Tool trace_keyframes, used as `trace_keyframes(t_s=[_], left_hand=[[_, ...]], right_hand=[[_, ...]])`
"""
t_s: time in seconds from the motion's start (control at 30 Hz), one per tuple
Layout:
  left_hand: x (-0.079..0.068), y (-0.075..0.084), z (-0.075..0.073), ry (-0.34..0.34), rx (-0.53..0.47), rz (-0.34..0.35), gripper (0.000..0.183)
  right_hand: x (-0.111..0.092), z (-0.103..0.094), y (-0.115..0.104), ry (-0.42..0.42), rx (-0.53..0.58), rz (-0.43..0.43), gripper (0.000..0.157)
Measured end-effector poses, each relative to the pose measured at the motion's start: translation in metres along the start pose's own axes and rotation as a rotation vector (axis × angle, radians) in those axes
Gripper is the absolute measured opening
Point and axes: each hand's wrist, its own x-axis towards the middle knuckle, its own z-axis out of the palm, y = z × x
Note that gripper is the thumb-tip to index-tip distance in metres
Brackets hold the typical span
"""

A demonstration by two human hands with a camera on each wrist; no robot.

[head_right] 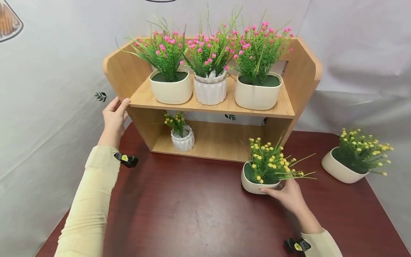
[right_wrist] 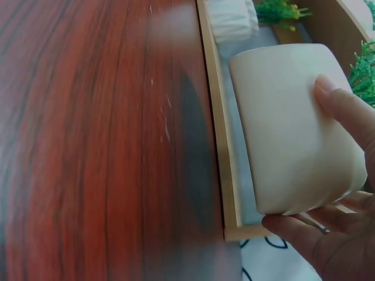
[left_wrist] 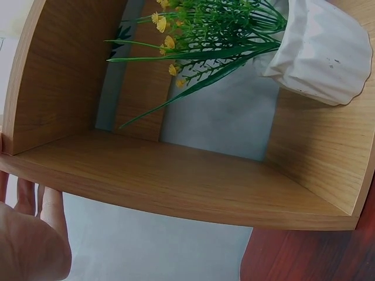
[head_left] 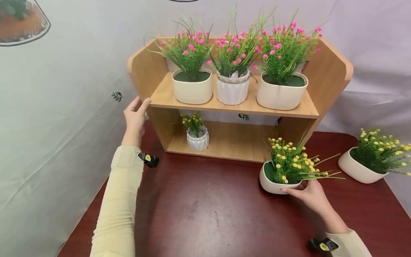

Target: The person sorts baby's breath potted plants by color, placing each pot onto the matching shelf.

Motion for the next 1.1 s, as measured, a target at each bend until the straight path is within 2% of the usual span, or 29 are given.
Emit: trace_keyframes(t_s=[0.2,0.53,0.77,0.9,1.1], left_hand=[[0.0,0.0,0.0,-0.001,0.009,-0.001,0.047],[0.001,0.0,0.0,-0.008,0.032,0.002,0.047],[0.001,-0.001,0.0,-0.002,0.043,0.007,0.046],[0.002,-0.002,0.0,-0.001,0.052,0.015,0.046],[0.003,-0.003,-0.001,0.0,0.076,0.021,0.046]], right_hand=[[0.005,0.013,-0.004,-0.009,-0.028,0.009,0.079],[0.022,0.036,-0.014,-0.033,0.067,-0.043,0.081],[0.039,0.06,-0.019,-0.03,0.036,-0.09,0.088],[0.048,0.074,-0.022,-0.063,0.081,-0.082,0.091],[0.058,0.094,-0.029,-0.068,0.087,-0.059,0.083]])
